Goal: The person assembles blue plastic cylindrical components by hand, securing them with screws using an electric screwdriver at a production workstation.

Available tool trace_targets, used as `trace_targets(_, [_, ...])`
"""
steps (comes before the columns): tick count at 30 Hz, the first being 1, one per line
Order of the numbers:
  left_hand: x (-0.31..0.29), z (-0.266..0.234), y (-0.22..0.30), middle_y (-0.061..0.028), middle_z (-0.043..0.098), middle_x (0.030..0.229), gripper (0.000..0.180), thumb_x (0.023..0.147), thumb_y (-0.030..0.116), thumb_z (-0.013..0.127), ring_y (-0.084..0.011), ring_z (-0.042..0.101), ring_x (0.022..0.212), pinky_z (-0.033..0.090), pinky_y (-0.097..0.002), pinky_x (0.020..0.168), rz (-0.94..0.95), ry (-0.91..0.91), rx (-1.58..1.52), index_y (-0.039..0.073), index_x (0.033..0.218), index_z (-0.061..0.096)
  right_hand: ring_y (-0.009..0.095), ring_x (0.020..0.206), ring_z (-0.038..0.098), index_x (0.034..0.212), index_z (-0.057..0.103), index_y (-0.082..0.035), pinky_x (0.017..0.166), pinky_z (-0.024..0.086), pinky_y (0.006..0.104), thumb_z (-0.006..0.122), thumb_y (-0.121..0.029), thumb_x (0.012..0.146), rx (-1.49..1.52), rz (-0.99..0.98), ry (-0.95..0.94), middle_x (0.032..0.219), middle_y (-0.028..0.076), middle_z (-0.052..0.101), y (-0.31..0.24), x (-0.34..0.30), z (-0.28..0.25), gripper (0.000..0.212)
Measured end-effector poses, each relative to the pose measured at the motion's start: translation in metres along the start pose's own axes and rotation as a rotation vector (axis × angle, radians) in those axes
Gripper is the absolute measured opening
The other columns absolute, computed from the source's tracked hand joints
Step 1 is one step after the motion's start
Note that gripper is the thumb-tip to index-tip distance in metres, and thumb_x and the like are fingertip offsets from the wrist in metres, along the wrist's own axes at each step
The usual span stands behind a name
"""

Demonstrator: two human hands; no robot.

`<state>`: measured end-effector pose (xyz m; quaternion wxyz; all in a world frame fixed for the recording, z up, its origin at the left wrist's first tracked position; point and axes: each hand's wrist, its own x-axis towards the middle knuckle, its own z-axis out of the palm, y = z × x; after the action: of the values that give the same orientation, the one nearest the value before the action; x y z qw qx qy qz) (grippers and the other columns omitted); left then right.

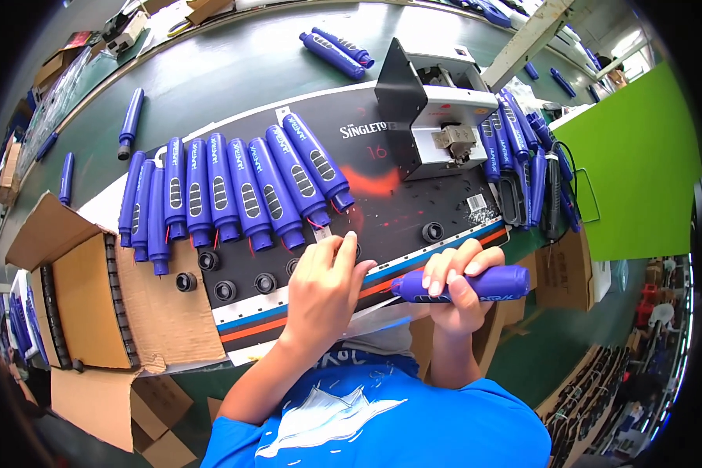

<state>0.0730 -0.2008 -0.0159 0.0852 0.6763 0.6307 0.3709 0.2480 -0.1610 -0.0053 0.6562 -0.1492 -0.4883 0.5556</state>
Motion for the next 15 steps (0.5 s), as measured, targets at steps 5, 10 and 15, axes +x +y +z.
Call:
trace_targets(5, [-0.001, 0.008, -0.012, -0.0151, 0.065, 0.104, 0.030, 0.079, 0.005, 0.075, -0.0320, 0.064, 0.092, 0.053, -0.0394, 0.080, 0.023, -0.033, -0.103, -0.002, 0.106, 0.068, 0.019, 0.068, 0.057, 0.103, 0.044, -0.008, 0.067, 0.052, 0.0358, 0.059, -0.005, 0.089, 0.130, -0.008, 0.001, 0.082, 0.008, 0.050, 0.002, 0.003, -0.004, 0.021])
trace_targets(10, [-0.010, 0.007, -0.013, -0.0171, 0.065, 0.112, 0.064, 0.075, 0.000, 0.074, -0.0344, 0.063, 0.105, 0.052, -0.0420, 0.089, 0.179, -0.218, -0.381, 0.003, 0.136, 0.054, 0.020, 0.070, 0.058, 0.101, 0.045, -0.007, 0.069, 0.053, 0.0366, 0.061, -0.011, 0.089, 0.196, -0.040, -0.060, 0.079, 0.008, 0.052, 0.003, 0.009, -0.004, 0.021])
trace_targets(15, [-0.010, 0.005, -0.015, -0.0161, 0.065, 0.106, 0.071, 0.076, 0.007, 0.080, -0.0327, 0.063, 0.098, 0.053, -0.0400, 0.085, 0.098, -0.156, -0.337, 0.003, 0.140, 0.050, 0.020, 0.066, 0.061, 0.097, 0.047, -0.006, 0.067, 0.054, 0.0356, 0.067, -0.008, 0.084, 0.114, -0.081, -0.228, 0.077, 0.009, 0.057, 0.010, 0.019, 0.002, 0.024])
